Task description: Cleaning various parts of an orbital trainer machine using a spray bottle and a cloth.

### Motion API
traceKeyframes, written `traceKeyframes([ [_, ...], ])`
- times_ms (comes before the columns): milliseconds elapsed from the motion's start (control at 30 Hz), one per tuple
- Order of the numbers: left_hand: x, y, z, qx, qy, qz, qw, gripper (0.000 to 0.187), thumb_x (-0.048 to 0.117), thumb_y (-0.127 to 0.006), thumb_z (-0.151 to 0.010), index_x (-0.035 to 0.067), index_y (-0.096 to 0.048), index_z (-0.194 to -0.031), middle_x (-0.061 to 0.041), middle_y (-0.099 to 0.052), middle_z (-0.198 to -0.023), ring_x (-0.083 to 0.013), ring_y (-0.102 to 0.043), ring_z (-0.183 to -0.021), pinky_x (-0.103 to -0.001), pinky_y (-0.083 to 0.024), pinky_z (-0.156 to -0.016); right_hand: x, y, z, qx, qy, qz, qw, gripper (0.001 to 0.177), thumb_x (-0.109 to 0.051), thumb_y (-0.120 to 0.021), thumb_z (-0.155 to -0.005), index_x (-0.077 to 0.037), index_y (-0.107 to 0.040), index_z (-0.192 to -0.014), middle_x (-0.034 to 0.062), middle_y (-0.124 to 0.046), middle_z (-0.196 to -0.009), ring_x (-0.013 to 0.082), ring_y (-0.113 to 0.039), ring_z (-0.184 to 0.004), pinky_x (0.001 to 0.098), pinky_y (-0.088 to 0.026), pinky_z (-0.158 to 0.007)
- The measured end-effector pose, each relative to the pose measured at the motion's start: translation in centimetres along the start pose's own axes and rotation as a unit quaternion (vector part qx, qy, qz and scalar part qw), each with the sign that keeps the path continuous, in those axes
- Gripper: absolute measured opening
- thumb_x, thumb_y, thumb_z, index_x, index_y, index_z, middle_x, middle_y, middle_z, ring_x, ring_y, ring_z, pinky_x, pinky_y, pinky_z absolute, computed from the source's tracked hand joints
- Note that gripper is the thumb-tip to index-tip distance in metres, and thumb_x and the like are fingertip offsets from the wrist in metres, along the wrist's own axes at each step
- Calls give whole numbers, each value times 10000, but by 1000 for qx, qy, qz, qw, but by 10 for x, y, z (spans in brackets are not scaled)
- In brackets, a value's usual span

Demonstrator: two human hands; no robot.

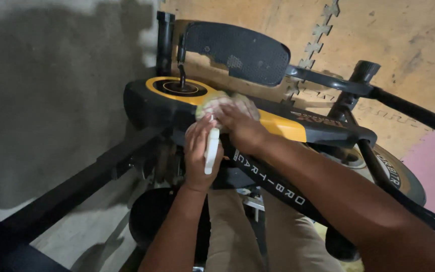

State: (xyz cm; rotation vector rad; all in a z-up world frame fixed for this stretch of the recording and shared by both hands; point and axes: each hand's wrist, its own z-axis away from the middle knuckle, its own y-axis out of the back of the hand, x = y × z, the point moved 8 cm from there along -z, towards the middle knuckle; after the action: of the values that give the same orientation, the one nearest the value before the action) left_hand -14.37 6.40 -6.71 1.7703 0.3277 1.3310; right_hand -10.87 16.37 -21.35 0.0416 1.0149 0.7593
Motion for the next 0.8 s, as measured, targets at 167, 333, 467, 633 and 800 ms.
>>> traceKeyframes([
  [167,-19,-6,4,-7,6,3,1000,367,17,-652,-927,21,-622,-1293,-149,-623,-1406,-348,-607,-1278,-479,-457,-1142,28,27,34,54,131,-7,990,599,-136,-558,-926,-61,-445,-1509,215,-400,-1585,389,-405,-1444,471,-309,-1194],
  [333,-23,-15,-2,-59,0,22,998,391,96,-688,-911,61,-648,-1298,-129,-624,-1423,-321,-620,-1271,-493,-423,-1116,177,44,87,-77,-131,-36,988,610,-451,-442,-986,-81,-442,-1472,169,-378,-1584,332,-400,-1411,436,-310,-1149],
  [467,-18,-24,-7,-118,11,31,992,385,196,-735,-918,126,-668,-1292,-88,-644,-1433,-264,-641,-1275,-483,-391,-1115,321,-25,76,-123,-176,-102,971,537,-361,-423,-1017,-111,-480,-1489,149,-471,-1557,329,-486,-1377,442,-364,-1158],
  [633,-17,-26,-4,-112,-28,60,992,384,240,-762,-955,154,-648,-1312,-44,-652,-1444,-210,-653,-1296,-475,-382,-1127,195,-34,-21,-160,-225,-174,945,489,-271,-407,-1048,-143,-516,-1507,124,-564,-1530,322,-572,-1344,445,-419,-1167],
  [800,-17,-22,-8,-125,-23,73,989,430,244,-771,-900,169,-658,-1309,-38,-632,-1451,-219,-661,-1246,-478,-378,-1111,44,-20,-101,-166,115,-229,952,577,-432,-397,-1029,-172,-467,-1539,55,-435,-1655,278,-454,-1484,431,-321,-1234],
])
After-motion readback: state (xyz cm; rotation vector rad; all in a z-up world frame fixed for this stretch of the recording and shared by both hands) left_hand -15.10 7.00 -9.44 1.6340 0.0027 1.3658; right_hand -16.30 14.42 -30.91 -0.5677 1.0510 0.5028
